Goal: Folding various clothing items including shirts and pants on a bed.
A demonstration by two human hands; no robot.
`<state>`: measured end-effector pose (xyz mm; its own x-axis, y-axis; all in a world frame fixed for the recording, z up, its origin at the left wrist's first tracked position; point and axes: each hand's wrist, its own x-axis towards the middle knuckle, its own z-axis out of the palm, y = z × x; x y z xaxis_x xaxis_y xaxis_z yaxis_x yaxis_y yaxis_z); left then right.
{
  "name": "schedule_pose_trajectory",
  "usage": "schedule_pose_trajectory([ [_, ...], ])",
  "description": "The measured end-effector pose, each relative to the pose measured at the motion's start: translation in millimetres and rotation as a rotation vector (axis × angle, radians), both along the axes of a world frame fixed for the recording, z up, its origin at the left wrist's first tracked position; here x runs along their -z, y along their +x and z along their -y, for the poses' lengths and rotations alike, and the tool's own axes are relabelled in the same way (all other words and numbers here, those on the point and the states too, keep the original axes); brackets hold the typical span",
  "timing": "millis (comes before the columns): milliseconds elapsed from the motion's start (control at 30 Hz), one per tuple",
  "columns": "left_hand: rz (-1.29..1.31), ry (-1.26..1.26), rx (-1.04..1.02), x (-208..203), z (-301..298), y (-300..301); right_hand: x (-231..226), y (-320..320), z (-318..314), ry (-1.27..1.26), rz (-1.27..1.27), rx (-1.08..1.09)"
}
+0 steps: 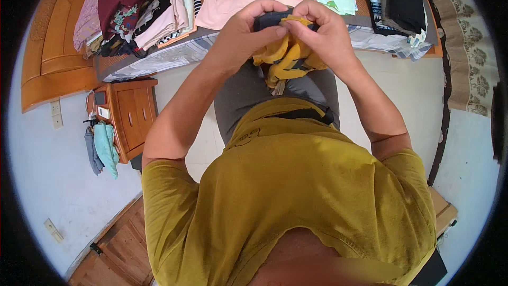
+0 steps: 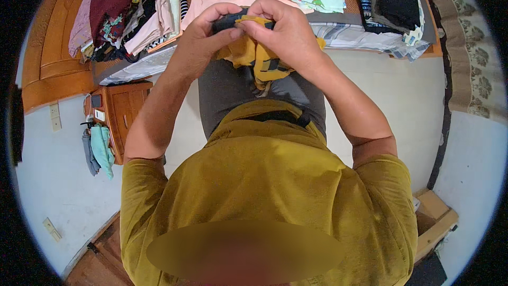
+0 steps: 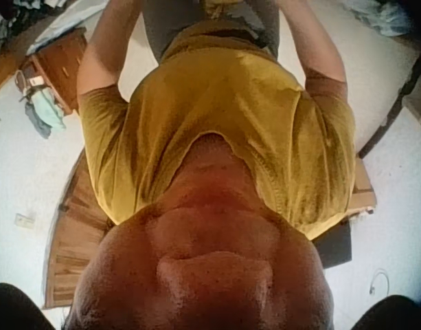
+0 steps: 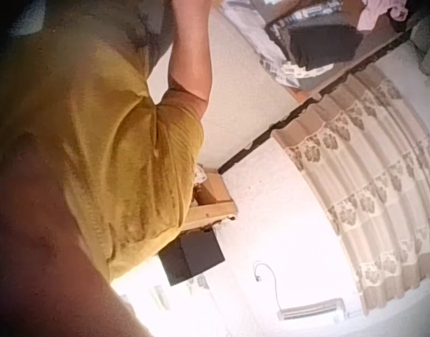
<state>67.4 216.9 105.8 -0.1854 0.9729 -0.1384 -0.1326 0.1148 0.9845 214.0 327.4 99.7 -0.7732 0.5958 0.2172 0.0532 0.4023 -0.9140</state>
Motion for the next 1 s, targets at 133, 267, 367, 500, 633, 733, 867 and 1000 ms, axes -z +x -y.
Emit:
schedule_pose_trajectory([
  [133, -0.189, 0.147, 0.006, -16.8, 3.2, -30.9, -5.8, -1.4, 6.8, -0.053, -0.042, -0.077],
  [267, -0.318, 0.089, 0.099, -72.0, 39.7, -90.3, -8.7, 13.9, 27.6, 0.048, 0.032, -0.229],
  [367, -0.399, -0.002, 0.188, -106.0, 84.4, -115.0, 1.6, 25.7, 36.2, 0.054, -0.038, -0.371],
  [500, -0.441, 0.003, 0.359, -128.7, 110.6, -104.9, 10.7, 26.9, 33.0, -0.22, -0.013, -0.659],
  [633, -0.334, 0.09, 0.482, -128.8, 118.3, -93.0, 29.4, 22.1, 22.3, -0.311, 0.057, -0.809],
  [733, -0.371, 0.127, 0.613, -125.3, 116.2, -78.7, 31.7, 15.8, 20.6, -0.126, 0.171, -0.758],
  [867, -0.494, 0.126, 0.684, -126.9, 110.4, -58.1, 25.9, 9.4, 18.8, 0.271, -0.032, -0.651],
  [1000, -0.432, 0.166, 0.774, -117.2, 102.3, -50.0, 27.0, 2.9, 20.0, 0.214, -0.085, -0.713],
])
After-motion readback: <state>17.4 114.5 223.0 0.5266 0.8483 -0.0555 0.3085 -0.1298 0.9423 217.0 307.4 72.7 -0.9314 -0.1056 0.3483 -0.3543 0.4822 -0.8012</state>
